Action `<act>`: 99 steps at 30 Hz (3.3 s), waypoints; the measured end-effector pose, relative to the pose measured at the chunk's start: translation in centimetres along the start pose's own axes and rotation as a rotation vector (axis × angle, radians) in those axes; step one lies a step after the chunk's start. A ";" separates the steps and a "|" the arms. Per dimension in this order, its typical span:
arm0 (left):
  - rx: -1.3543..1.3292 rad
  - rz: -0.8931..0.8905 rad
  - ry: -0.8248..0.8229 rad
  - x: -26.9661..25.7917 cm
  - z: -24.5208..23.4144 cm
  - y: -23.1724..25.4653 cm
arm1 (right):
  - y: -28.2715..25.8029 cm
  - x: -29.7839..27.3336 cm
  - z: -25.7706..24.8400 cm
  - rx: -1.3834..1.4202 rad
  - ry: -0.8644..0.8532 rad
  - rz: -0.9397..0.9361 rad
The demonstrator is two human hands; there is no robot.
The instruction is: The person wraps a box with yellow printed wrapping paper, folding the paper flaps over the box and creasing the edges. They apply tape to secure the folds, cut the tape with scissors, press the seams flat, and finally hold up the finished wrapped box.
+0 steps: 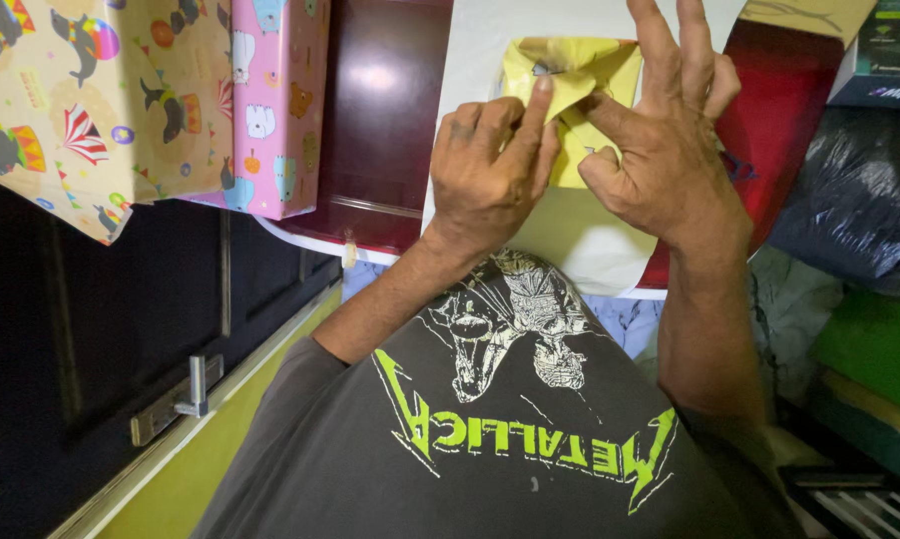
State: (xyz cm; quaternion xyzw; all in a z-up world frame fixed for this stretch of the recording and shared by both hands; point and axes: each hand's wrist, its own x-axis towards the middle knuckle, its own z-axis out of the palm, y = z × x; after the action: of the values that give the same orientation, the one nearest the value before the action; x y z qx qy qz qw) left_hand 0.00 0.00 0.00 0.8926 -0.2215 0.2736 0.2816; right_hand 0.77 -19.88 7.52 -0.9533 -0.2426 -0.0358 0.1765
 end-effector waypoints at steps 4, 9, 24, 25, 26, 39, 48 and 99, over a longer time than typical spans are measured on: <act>0.033 0.026 0.019 1.1 -1.0 1.2 | -0.3 0.1 -0.1 0.061 -0.022 0.029; 0.081 0.037 0.027 1.5 -1.7 2.0 | -0.2 0.3 0.1 0.093 -0.035 0.054; -0.169 -0.161 0.073 2.4 -3.7 -0.2 | 0.7 -0.7 1.8 0.184 -0.018 0.095; -0.180 -0.173 0.060 2.8 -4.1 -0.2 | 0.6 -0.7 1.8 0.181 -0.020 0.095; -0.197 -0.169 0.057 3.2 -4.5 -0.1 | 0.6 -0.7 1.8 0.178 -0.021 0.095; -0.198 0.245 -0.349 11.0 -4.0 -3.6 | 0.5 -0.5 1.2 0.171 0.008 0.082; 0.149 0.234 -0.475 12.0 -3.3 -1.9 | 1.0 -0.7 1.7 0.213 0.019 0.068; 0.349 0.054 -0.300 2.1 -0.9 4.9 | 3.6 5.3 -1.6 0.560 0.194 -0.179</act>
State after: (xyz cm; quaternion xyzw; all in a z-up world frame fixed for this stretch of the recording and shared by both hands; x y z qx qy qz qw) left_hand -1.38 -3.57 3.79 0.9522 -0.2341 0.1795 0.0792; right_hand 7.19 -20.97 8.65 -0.8345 -0.3082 -0.0736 0.4509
